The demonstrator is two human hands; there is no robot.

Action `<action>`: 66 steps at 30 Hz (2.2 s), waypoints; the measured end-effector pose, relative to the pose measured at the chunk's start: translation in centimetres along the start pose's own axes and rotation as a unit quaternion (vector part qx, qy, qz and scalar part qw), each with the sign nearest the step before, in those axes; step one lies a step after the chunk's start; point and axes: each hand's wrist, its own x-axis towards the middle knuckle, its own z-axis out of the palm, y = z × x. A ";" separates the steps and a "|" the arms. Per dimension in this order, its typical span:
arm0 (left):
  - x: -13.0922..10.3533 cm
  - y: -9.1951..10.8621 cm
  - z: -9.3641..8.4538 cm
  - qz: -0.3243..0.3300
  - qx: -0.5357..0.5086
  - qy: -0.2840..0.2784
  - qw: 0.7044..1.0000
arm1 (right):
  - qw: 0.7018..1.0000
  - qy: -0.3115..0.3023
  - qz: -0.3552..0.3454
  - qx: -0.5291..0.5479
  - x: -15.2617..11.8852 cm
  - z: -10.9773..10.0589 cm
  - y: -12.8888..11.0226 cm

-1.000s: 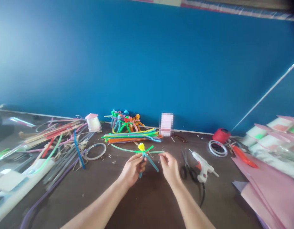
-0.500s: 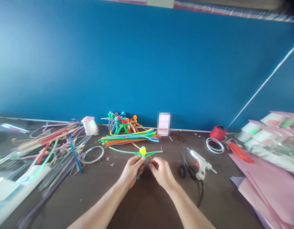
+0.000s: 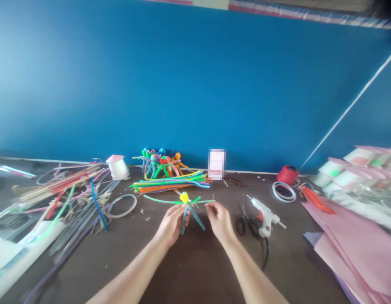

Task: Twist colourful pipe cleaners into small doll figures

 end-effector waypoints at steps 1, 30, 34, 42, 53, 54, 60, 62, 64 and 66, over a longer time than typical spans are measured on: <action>0.0 0.0 0.0 0.001 -0.002 0.000 1.000 | 1.000 0.007 -0.008 -0.008 0.0 0.0 0.1; 0.3 -0.2 -0.3 -0.033 -0.029 -0.004 0.999 | 0.956 -0.019 -0.081 -0.282 0.4 -0.8 0.5; 0.4 0.0 -0.2 -0.039 -0.038 -0.011 0.998 | 0.995 0.019 -0.016 -0.097 0.9 -1.5 0.2; 0.3 0.1 0.1 -0.028 -0.022 -0.005 0.999 | 0.952 0.070 0.150 0.256 1.4 -2.2 -0.1; 0.1 0.4 0.1 -0.086 -0.073 -0.041 0.993 | 0.865 0.250 0.043 0.432 2.6 -7.6 -3.4; 0.1 0.3 0.1 -0.086 -0.071 -0.039 0.993 | 0.862 0.303 -0.009 0.406 2.5 -9.0 -4.6; -0.4 -0.1 0.2 -0.046 -0.007 -0.070 0.996 | 0.878 0.415 -0.236 -0.015 0.0 -11.9 -9.6; -0.6 -0.1 0.4 -0.042 -0.002 -0.089 0.995 | 0.958 0.173 -0.185 -0.135 -0.5 -9.2 -8.8; -0.8 0.0 0.4 -0.046 -0.002 -0.102 0.994 | 0.977 0.020 -0.136 -0.163 -0.7 -5.6 -7.0; -0.9 0.1 0.4 -0.040 0.002 -0.105 0.994 | 0.981 -0.053 -0.103 -0.155 -0.9 -2.6 -5.4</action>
